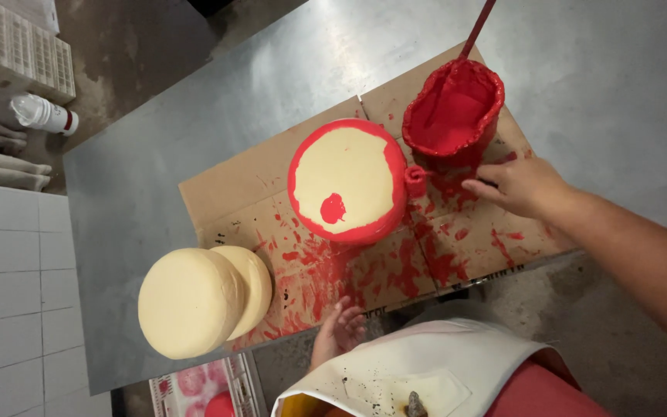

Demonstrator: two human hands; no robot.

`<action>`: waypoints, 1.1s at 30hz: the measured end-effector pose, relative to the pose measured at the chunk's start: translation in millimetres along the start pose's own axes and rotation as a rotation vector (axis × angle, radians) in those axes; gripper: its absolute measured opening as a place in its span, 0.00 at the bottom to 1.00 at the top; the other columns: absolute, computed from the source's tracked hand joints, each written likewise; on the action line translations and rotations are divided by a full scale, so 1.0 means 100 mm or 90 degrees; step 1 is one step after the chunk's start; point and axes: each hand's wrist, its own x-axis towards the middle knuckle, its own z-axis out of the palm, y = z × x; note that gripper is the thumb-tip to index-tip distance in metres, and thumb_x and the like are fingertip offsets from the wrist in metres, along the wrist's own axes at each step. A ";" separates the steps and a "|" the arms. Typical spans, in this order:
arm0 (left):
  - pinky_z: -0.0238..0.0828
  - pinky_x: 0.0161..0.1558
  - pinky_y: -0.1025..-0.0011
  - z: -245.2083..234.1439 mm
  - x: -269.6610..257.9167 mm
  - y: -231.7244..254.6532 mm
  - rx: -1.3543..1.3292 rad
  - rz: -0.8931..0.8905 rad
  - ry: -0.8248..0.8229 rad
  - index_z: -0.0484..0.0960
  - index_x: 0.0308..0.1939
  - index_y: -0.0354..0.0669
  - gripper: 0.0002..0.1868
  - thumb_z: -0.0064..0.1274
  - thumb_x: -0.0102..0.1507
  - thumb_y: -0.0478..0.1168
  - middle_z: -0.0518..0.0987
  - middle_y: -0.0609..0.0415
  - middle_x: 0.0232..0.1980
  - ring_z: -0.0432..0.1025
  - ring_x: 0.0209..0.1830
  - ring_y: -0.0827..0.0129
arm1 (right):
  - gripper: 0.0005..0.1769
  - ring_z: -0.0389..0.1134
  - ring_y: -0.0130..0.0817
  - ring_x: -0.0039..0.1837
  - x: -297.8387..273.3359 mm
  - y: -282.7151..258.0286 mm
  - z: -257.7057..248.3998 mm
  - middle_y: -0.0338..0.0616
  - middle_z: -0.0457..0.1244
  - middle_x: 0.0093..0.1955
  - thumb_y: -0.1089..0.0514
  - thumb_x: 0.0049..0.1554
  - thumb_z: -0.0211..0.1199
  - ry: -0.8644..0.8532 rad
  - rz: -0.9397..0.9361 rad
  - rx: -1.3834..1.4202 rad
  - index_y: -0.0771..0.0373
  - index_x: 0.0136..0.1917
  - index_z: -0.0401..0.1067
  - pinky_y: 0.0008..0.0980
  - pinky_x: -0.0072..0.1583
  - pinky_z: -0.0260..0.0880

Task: Applying a red wax coating to a cheese wheel using a brush at a workstation

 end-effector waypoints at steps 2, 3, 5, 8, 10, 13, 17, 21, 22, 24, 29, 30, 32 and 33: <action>0.71 0.40 0.64 0.12 -0.09 0.08 0.007 0.001 0.009 0.74 0.67 0.45 0.27 0.53 0.65 0.50 0.80 0.46 0.48 0.75 0.42 0.58 | 0.27 0.71 0.33 0.43 -0.17 -0.30 -0.25 0.33 0.70 0.35 0.29 0.64 0.43 -0.050 -0.001 -0.021 0.44 0.49 0.76 0.46 0.62 0.46; 0.69 0.42 0.65 0.18 -0.13 0.10 0.014 0.001 0.018 0.73 0.67 0.46 0.28 0.53 0.65 0.50 0.78 0.46 0.48 0.74 0.43 0.59 | 0.29 0.75 0.32 0.50 -0.26 -0.45 -0.38 0.32 0.74 0.37 0.27 0.61 0.41 -0.100 0.000 -0.043 0.41 0.53 0.77 0.55 0.85 0.29; 0.70 0.42 0.66 -0.05 0.16 0.00 0.024 -0.014 -0.006 0.74 0.66 0.49 0.27 0.53 0.64 0.52 0.80 0.49 0.48 0.75 0.44 0.61 | 0.25 0.71 0.35 0.43 -0.20 -0.52 -0.08 0.36 0.70 0.34 0.28 0.61 0.47 -0.073 -0.043 0.018 0.45 0.47 0.74 0.48 0.63 0.44; 0.71 0.39 0.67 -0.17 0.33 -0.10 0.017 -0.031 -0.041 0.75 0.66 0.51 0.26 0.53 0.64 0.52 0.81 0.50 0.47 0.76 0.42 0.62 | 0.23 0.64 0.42 0.30 -0.17 -0.70 0.41 0.40 0.60 0.26 0.33 0.61 0.59 0.172 -0.238 0.066 0.51 0.36 0.65 0.42 0.35 0.57; 0.71 0.36 0.68 -0.02 0.26 -0.04 -0.002 -0.028 -0.056 0.74 0.66 0.49 0.26 0.53 0.65 0.51 0.82 0.49 0.45 0.77 0.40 0.62 | 0.25 0.61 0.45 0.25 -0.12 -0.71 0.58 0.40 0.55 0.21 0.39 0.61 0.64 0.396 -0.389 0.046 0.53 0.32 0.61 0.45 0.28 0.54; 0.70 0.39 0.69 0.14 0.14 0.06 0.057 0.013 -0.037 0.76 0.64 0.49 0.26 0.54 0.64 0.53 0.81 0.49 0.46 0.76 0.42 0.63 | 0.21 0.63 0.39 0.28 -0.12 -0.49 0.47 0.35 0.59 0.23 0.32 0.60 0.59 0.327 -0.273 0.030 0.46 0.35 0.70 0.42 0.30 0.54; 0.71 0.39 0.66 -0.11 0.37 -0.07 0.031 0.001 -0.026 0.75 0.65 0.49 0.27 0.54 0.64 0.52 0.82 0.48 0.47 0.77 0.43 0.60 | 0.22 0.64 0.43 0.30 -0.28 -0.42 0.02 0.40 0.62 0.26 0.31 0.62 0.53 0.118 -0.170 0.028 0.48 0.40 0.69 0.44 0.33 0.55; 0.71 0.40 0.67 -0.02 0.35 -0.09 0.010 -0.035 -0.010 0.75 0.67 0.51 0.28 0.53 0.64 0.52 0.81 0.49 0.47 0.76 0.44 0.61 | 0.21 0.67 0.45 0.32 -0.16 -0.81 0.43 0.40 0.61 0.25 0.29 0.58 0.60 0.326 -0.237 0.030 0.43 0.36 0.69 0.49 0.30 0.57; 0.71 0.40 0.67 0.08 0.30 -0.06 0.010 -0.035 -0.009 0.75 0.67 0.51 0.28 0.53 0.64 0.52 0.81 0.49 0.47 0.76 0.44 0.61 | 0.21 0.67 0.45 0.32 -0.15 -0.83 0.41 0.40 0.61 0.25 0.29 0.58 0.60 0.325 -0.238 0.031 0.43 0.36 0.69 0.49 0.30 0.57; 0.70 0.40 0.68 0.25 0.18 0.01 0.059 0.038 -0.044 0.74 0.65 0.47 0.29 0.54 0.63 0.54 0.80 0.48 0.46 0.75 0.42 0.63 | 0.23 0.65 0.43 0.29 -0.13 -0.87 0.40 0.36 0.61 0.24 0.34 0.61 0.61 0.381 -0.351 0.012 0.49 0.34 0.67 0.45 0.29 0.57; 0.70 0.38 0.68 0.18 0.19 0.03 0.032 0.042 -0.010 0.74 0.66 0.47 0.27 0.53 0.65 0.52 0.81 0.49 0.45 0.76 0.41 0.63 | 0.24 0.62 0.38 0.29 0.04 -0.05 0.23 0.36 0.58 0.23 0.31 0.61 0.56 0.238 -0.232 -0.052 0.48 0.35 0.67 0.41 0.32 0.59; 0.70 0.38 0.66 0.15 0.14 0.03 0.029 0.043 0.027 0.73 0.69 0.44 0.30 0.52 0.65 0.52 0.80 0.46 0.45 0.75 0.42 0.59 | 0.25 0.61 0.37 0.28 0.06 0.10 0.20 0.34 0.59 0.23 0.29 0.63 0.50 0.145 -0.140 -0.081 0.47 0.37 0.69 0.39 0.33 0.59; 0.69 0.38 0.67 0.18 0.09 0.00 0.009 0.029 0.024 0.74 0.66 0.45 0.27 0.53 0.65 0.50 0.80 0.47 0.46 0.76 0.41 0.60 | 0.27 0.64 0.39 0.29 0.19 0.16 0.05 0.35 0.61 0.25 0.27 0.64 0.47 0.167 -0.100 -0.135 0.46 0.40 0.69 0.39 0.32 0.60; 0.69 0.37 0.68 0.19 0.06 -0.01 -0.010 0.017 0.020 0.75 0.64 0.46 0.25 0.53 0.66 0.49 0.81 0.48 0.46 0.76 0.41 0.61 | 0.28 0.66 0.42 0.30 0.25 0.19 -0.02 0.36 0.63 0.26 0.25 0.65 0.44 0.193 -0.059 -0.188 0.45 0.42 0.69 0.40 0.32 0.61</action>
